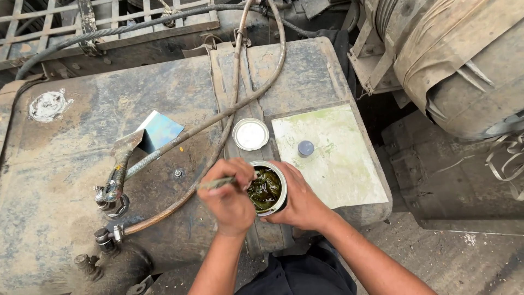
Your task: Mixing green putty or filler using a scraper and a small container positioned on a truck's fuel tank.
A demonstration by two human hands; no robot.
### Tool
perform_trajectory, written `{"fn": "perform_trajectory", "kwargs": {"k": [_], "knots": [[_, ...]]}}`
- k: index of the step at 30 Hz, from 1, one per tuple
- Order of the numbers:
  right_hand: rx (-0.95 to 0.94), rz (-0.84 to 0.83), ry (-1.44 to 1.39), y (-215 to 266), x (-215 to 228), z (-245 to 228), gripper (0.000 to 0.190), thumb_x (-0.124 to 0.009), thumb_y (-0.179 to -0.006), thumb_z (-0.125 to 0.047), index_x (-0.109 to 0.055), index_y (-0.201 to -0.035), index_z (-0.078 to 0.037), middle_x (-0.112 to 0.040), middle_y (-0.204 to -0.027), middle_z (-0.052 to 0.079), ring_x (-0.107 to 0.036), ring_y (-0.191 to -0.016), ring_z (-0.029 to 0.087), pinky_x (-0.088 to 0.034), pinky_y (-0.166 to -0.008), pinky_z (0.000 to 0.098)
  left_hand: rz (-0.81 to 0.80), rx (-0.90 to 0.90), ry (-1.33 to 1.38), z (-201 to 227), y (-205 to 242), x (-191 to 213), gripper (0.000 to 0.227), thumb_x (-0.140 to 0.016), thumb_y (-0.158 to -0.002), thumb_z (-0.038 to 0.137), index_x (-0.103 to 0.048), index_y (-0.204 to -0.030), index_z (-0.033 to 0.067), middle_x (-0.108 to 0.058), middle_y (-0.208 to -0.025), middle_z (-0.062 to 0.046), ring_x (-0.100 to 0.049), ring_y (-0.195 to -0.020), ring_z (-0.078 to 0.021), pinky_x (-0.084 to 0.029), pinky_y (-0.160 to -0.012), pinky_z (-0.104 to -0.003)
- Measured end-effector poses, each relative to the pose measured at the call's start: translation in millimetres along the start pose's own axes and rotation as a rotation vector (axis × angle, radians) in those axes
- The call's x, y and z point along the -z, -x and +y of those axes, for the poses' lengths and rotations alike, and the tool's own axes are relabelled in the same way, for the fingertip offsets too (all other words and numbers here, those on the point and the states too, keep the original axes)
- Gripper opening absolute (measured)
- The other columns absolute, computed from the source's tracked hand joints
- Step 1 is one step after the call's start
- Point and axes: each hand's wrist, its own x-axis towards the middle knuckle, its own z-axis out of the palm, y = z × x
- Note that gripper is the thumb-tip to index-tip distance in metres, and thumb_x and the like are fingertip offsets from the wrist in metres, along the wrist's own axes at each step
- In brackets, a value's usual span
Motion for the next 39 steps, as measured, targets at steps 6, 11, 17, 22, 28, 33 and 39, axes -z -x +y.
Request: {"fn": "perform_trajectory", "kwargs": {"k": [6, 11, 17, 22, 28, 33, 39], "knots": [[-0.006, 0.031, 0.051, 2.8, -6.3, 6.6, 0.115, -0.098, -0.055, -0.038, -0.038, -0.148, -0.003, -0.052, -0.145, 0.021, -0.044, -0.141, 0.042, -0.033, -0.118, 0.0525, -0.158, 0.302, 0.112, -7.5, -35.9, -21.3, 0.075, -0.043, -0.1, 0.074, -0.048, -0.074, 0.004, -0.049, -0.063, -0.005, -0.047, -0.057, -0.0136, -0.037, -0.052, -0.03], [0.038, 0.033, 0.014, 2.9, -1.6, 2.3, 0.113, -0.097, -0.057, -0.039, -0.04, -0.148, -0.003, -0.055, -0.143, 0.021, -0.049, -0.139, 0.04, -0.029, -0.123, 0.0531, -0.243, 0.516, 0.16, -9.6, -53.4, -16.4, 0.076, -0.037, -0.096, 0.078, -0.043, -0.069, 0.0075, -0.044, -0.055, -0.004, -0.043, -0.048, -0.013, -0.036, -0.046, -0.029], [-0.024, -0.003, 0.045, 4.8, 3.3, -1.3, 0.116, -0.097, -0.058, -0.042, -0.037, -0.15, -0.005, -0.056, -0.141, 0.021, -0.047, -0.14, 0.041, -0.027, -0.124, 0.0536, -0.435, 0.637, 0.155, -1.2, -67.0, -24.2, 0.076, -0.035, -0.096, 0.079, -0.04, -0.067, 0.0086, -0.04, -0.054, -0.003, -0.038, -0.046, -0.0126, -0.035, -0.043, -0.031], [-0.056, -0.028, 0.017, 6.1, 5.2, -4.4, 0.12, -0.097, -0.056, -0.04, -0.034, -0.153, -0.007, -0.054, -0.145, 0.021, -0.041, -0.144, 0.043, -0.026, -0.122, 0.0539, -0.436, 0.573, 0.218, 33.7, -76.1, -7.7, 0.076, -0.033, -0.096, 0.079, -0.04, -0.068, 0.0089, -0.039, -0.054, -0.003, -0.038, -0.046, -0.0132, -0.036, -0.043, -0.031], [-0.081, -0.032, -0.006, 3.5, 4.7, -11.8, 0.114, -0.095, -0.056, -0.039, -0.038, -0.15, -0.008, -0.056, -0.142, 0.017, -0.048, -0.141, 0.038, -0.033, -0.122, 0.0502, -0.391, 0.351, 0.255, 75.5, -70.8, 14.3, 0.078, -0.034, -0.098, 0.081, -0.042, -0.073, 0.0078, -0.039, -0.058, -0.004, -0.035, -0.053, -0.0148, -0.038, -0.052, -0.034], [-0.01, 0.001, 0.06, 2.9, -1.6, -4.7, 0.117, -0.098, -0.055, -0.037, -0.037, -0.149, -0.005, -0.054, -0.142, 0.018, -0.047, -0.139, 0.04, -0.027, -0.121, 0.0538, -0.285, 0.232, 0.25, 100.2, -58.6, 15.9, 0.08, -0.035, -0.094, 0.085, -0.042, -0.073, 0.0075, -0.043, -0.061, -0.006, -0.038, -0.056, -0.0169, -0.039, -0.057, -0.036], [-0.102, -0.02, 0.01, 2.9, 1.2, -13.3, 0.114, -0.096, -0.054, -0.041, -0.039, -0.149, -0.008, -0.055, -0.142, 0.016, -0.048, -0.141, 0.036, -0.033, -0.121, 0.0489, -0.272, 0.31, 0.298, 109.4, -37.4, 21.0, 0.081, -0.042, -0.091, 0.085, -0.045, -0.073, 0.0054, -0.045, -0.063, -0.008, -0.04, -0.06, -0.0188, -0.039, -0.06, -0.037]]}}
